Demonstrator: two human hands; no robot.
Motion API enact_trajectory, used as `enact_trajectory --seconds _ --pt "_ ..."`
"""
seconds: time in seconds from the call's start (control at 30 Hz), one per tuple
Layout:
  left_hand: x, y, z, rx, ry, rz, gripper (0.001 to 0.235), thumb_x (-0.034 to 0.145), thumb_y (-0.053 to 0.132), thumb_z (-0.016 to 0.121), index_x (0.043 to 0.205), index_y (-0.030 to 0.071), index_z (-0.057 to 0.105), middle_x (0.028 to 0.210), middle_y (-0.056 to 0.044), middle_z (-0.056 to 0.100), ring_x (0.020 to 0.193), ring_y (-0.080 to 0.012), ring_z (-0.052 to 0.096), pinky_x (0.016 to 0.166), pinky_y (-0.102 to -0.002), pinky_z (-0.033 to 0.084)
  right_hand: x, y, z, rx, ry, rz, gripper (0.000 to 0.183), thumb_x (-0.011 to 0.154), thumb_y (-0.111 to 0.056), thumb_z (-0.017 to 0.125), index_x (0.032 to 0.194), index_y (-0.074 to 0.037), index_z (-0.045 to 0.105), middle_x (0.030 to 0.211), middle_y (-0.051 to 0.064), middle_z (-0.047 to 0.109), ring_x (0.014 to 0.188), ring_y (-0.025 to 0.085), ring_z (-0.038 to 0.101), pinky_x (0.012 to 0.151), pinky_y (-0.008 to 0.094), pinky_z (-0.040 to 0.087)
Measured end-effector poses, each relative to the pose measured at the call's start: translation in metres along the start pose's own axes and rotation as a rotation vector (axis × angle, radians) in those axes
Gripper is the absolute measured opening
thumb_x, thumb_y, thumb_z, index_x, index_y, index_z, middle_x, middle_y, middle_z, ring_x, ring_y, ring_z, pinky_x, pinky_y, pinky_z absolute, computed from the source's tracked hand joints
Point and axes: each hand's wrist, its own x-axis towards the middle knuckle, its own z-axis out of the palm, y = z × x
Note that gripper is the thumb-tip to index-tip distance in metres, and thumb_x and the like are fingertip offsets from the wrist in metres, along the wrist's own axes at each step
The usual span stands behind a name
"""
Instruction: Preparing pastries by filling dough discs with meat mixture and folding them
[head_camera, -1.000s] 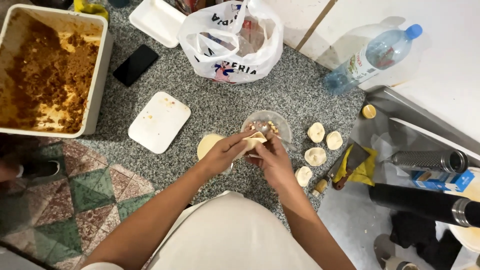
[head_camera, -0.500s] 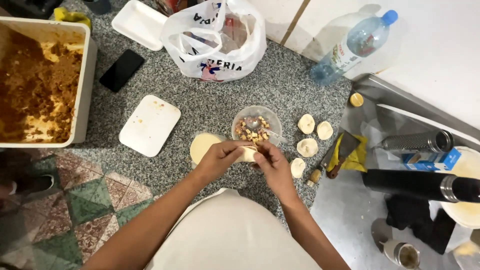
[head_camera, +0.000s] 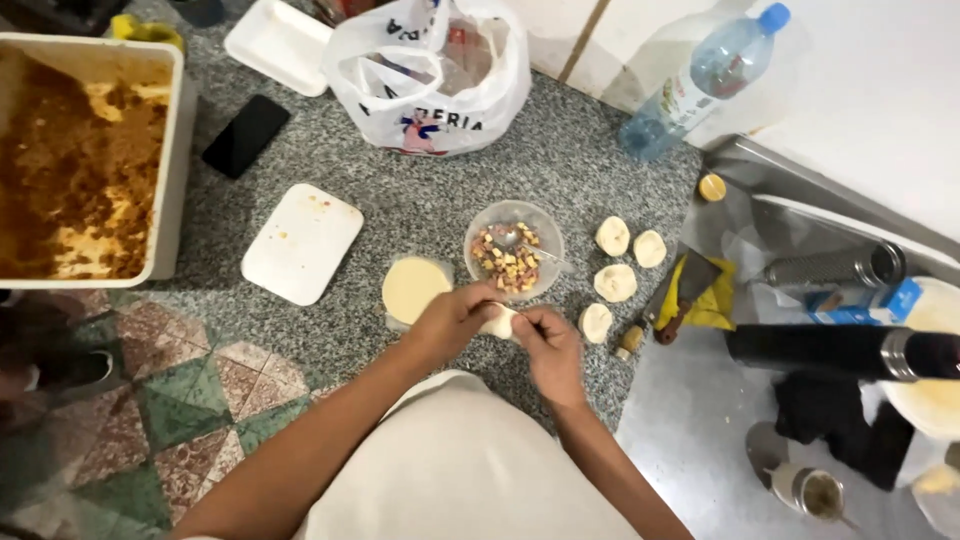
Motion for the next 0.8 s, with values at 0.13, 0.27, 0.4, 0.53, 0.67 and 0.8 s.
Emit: enact_trajectory --seconds 0.13,0.27,0.4,0.53,0.67,0.8 --pt "-0.004 -0.005 0.002 0.102 -0.03 -0.041 0.018 0.095 0.029 0.069 0.109 0.02 0.076 0.101 -0.017 0.077 0.104 -0.044 0.07 0.09 -0.054 0.055 -0.007 0.03 -0.003 0.082 -0.081 0.062 0.018 0.102 -0.017 0.066 0.097 0.001 0.068 0.108 0.017 0.071 0.095 0.02 0.06 0.085 0.038 0.051" --pt "-0.007 0.001 0.004 0.19 -0.038 -0.082 0.023 0.095 0.03 0.068 0.115 0.022 0.074 0.102 -0.014 0.078 0.103 -0.0413 0.071 0.091 -0.053 0.055 -0.011 0.03 -0.009 0.075 -0.077 0.162 0.018 0.101 -0.014 0.068 0.106 0.002 0.073 0.091 0.007 0.07 0.082 0.013 0.06 0.075 0.03 0.053" --pt "-0.001 -0.025 0.012 0.153 0.009 -0.117 0.018 0.091 0.032 0.072 0.108 0.028 0.078 0.104 -0.003 0.08 0.105 -0.0303 0.072 0.091 -0.044 0.056 -0.014 0.051 -0.02 0.106 0.024 0.178 0.019 0.105 -0.014 0.061 0.098 0.001 0.071 0.079 0.004 0.066 0.07 0.01 0.058 0.065 0.025 0.05" --pt "0.004 -0.011 0.022 0.384 0.021 0.12 0.016 0.094 0.025 0.072 0.109 0.02 0.077 0.099 -0.009 0.079 0.094 -0.0329 0.075 0.084 -0.044 0.06 -0.012 -0.017 -0.01 0.081 -0.099 0.134 0.023 0.096 -0.013 0.073 0.114 0.001 0.071 0.083 0.005 0.065 0.071 0.012 0.055 0.067 0.028 0.05" --pt "0.013 -0.012 0.026 0.214 0.035 0.146 0.014 0.096 0.027 0.069 0.106 0.019 0.077 0.098 -0.008 0.078 0.096 -0.034 0.073 0.084 -0.046 0.058 -0.011 0.029 -0.024 0.13 0.024 0.168 0.019 0.103 -0.014 0.065 0.093 0.0 0.072 0.062 0.005 0.061 0.055 0.008 0.051 0.053 0.023 0.042" --pt "0.025 -0.026 0.036 0.236 0.038 0.323 0.01 0.095 0.024 0.071 0.1 0.018 0.076 0.092 -0.008 0.075 0.093 -0.0331 0.072 0.085 -0.043 0.057 -0.014 -0.035 -0.019 0.133 -0.04 0.159 0.02 0.096 -0.018 0.074 0.099 0.001 0.069 0.071 0.006 0.064 0.061 0.009 0.054 0.058 0.026 0.046"
